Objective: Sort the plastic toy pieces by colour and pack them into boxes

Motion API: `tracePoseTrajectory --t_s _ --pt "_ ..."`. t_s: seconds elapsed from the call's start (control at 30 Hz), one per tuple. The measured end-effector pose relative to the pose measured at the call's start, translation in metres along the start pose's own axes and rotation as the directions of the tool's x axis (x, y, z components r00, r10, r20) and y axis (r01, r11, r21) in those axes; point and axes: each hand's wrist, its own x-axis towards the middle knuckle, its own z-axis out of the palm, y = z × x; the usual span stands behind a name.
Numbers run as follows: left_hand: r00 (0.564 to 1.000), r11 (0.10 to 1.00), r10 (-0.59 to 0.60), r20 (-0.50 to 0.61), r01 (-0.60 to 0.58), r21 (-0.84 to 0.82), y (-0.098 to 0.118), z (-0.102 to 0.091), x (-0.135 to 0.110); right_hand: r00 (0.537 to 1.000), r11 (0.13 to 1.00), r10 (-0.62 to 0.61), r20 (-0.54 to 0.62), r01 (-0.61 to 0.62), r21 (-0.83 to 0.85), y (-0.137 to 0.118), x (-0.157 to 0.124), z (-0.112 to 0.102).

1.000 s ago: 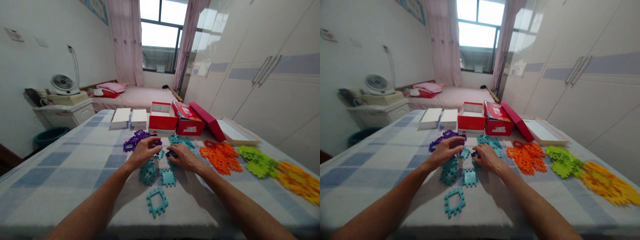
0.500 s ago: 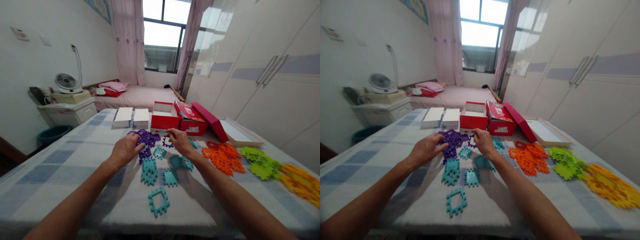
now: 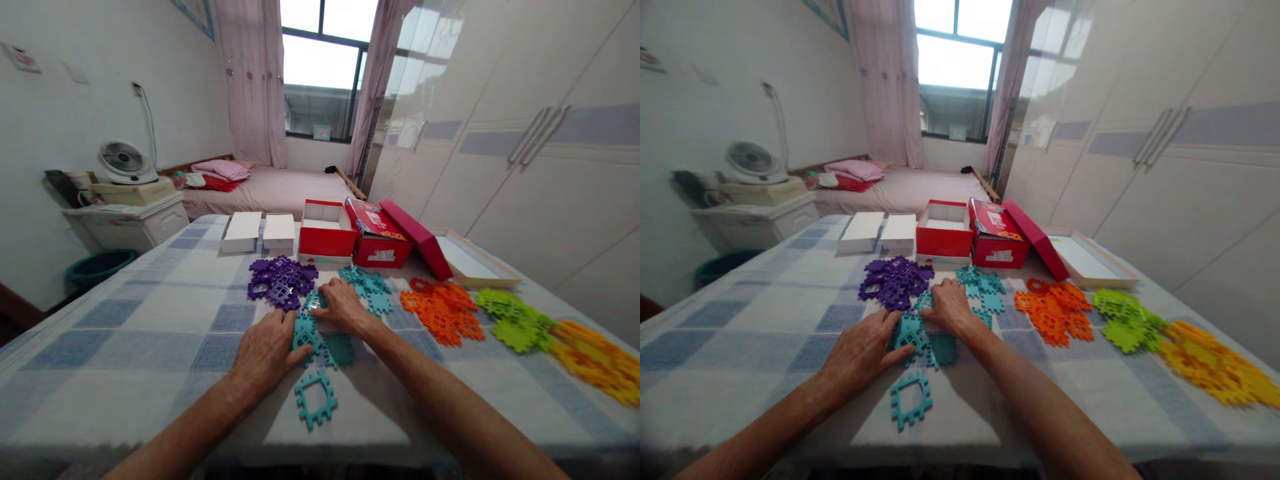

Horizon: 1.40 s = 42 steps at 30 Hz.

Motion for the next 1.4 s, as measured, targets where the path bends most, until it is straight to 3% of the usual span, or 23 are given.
tracePoseTrajectory --t_s 0.17,0.37,0.43,0.5,0.6,0.73,0.83,0.97,1.13,1.3,1.4 --pt "0.999 0.998 -0.022 0.024 0.023 -0.057 0.003 0.0 -0.002 0.988 0.997 0.065 -0.141 -0.059 0.044 0.02 -0.003 -0.012" --pt "1.0 0.992 -0.005 -0.001 0.005 -0.125 0.006 0.004 0.0 0.928 0.973 0.224 -0.298 -0.228 0.024 0.063 -0.017 -0.038" --pt "1.0 0.988 -0.002 -0.028 -0.002 -0.155 0.007 0.006 0.001 0.962 0.99 0.134 -0.239 -0.117 0.083 0.06 -0.034 -0.04" --pt "0.999 0.985 0.013 -0.037 -0.019 -0.172 0.009 0.008 0.001 0.99 0.979 -0.065 -0.127 0.088 0.182 0.049 -0.053 -0.036" --pt "0.999 0.984 0.029 -0.02 -0.032 -0.175 0.011 0.007 0.0 0.96 0.932 -0.279 0.007 0.269 0.241 0.026 -0.079 -0.026" --pt "1.0 0.987 0.021 0.0 -0.021 -0.158 0.013 0.007 0.003 0.962 0.947 -0.272 0.025 0.263 0.183 0.01 -0.091 -0.01" --pt "0.999 0.987 0.046 -0.003 -0.046 -0.151 0.012 0.008 0.007 0.958 0.943 -0.286 -0.008 0.283 0.173 0.015 -0.092 -0.007" --pt "0.998 0.986 0.067 -0.012 -0.068 -0.149 0.012 0.008 0.012 0.972 0.963 -0.204 -0.117 0.221 0.153 0.042 -0.083 -0.019" --pt "0.996 0.986 0.091 -0.009 -0.092 -0.14 0.014 0.007 0.014 0.95 0.996 0.038 -0.311 -0.012 0.086 0.073 -0.066 -0.034" --pt "0.974 0.966 0.225 -0.024 -0.226 -0.125 0.014 0.009 0.019 0.986 0.999 0.018 -0.166 -0.012 0.038 0.067 -0.073 -0.019" --pt "0.953 0.948 0.302 -0.001 -0.301 -0.102 0.014 0.008 0.027 0.992 0.996 0.084 -0.098 -0.085 -0.009 0.063 -0.077 -0.009"
